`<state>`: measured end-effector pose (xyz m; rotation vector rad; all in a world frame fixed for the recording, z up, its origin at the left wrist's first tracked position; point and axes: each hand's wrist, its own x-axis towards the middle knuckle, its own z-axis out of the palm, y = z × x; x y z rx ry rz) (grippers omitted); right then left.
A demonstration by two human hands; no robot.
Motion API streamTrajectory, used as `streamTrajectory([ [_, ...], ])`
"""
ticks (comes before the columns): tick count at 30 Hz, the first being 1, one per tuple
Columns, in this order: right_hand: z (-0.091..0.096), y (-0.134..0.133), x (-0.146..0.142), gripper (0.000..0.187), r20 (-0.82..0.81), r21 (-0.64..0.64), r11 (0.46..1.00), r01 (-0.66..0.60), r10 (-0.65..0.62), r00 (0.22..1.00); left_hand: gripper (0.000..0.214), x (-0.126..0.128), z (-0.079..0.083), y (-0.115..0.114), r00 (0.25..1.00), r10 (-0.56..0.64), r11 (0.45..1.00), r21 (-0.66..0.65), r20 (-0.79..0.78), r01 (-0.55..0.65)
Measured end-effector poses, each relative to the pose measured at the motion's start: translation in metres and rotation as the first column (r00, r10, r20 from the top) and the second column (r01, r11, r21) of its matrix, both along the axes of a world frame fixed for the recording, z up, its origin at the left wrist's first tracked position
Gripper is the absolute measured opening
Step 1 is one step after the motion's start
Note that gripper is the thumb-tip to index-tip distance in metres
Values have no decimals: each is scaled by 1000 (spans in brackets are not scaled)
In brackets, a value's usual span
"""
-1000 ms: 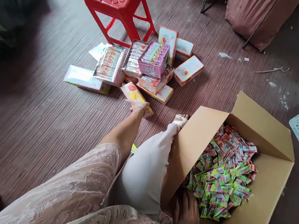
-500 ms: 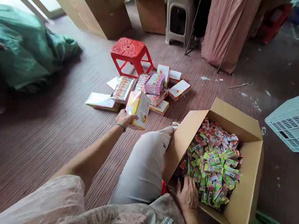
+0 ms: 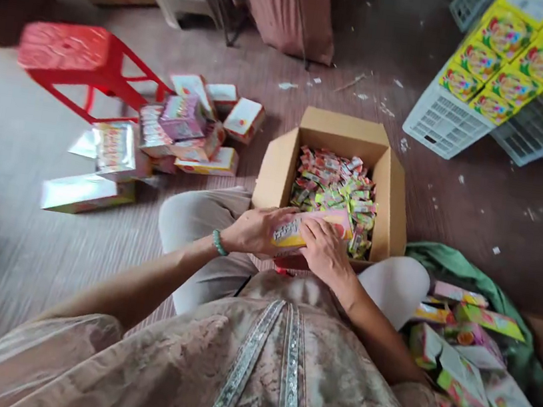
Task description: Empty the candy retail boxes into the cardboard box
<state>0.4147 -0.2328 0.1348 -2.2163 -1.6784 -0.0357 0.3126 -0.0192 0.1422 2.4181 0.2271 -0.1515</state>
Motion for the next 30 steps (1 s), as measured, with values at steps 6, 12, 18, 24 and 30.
streamTrajectory([
  [6,-20,-17,-15,28,-43,-240,968,73,-86,995,88,1,-17,-20,982,-114,988,-122,-150,96],
  [12,-19,-12,-19,21,2,-213,977,12,-11,1000,35,14,-15,-24,951,-36,995,73,-308,62],
  [18,-34,-33,-26,23,44,-79,993,-91,94,995,28,32,-26,-26,933,38,980,197,-357,35],
  [24,-39,-58,-39,41,-68,128,981,-149,159,985,38,52,-49,6,942,92,988,144,-321,-48],
  [30,8,-41,-11,42,-414,313,940,133,9,910,29,61,-58,24,856,67,792,-495,-512,-358],
])
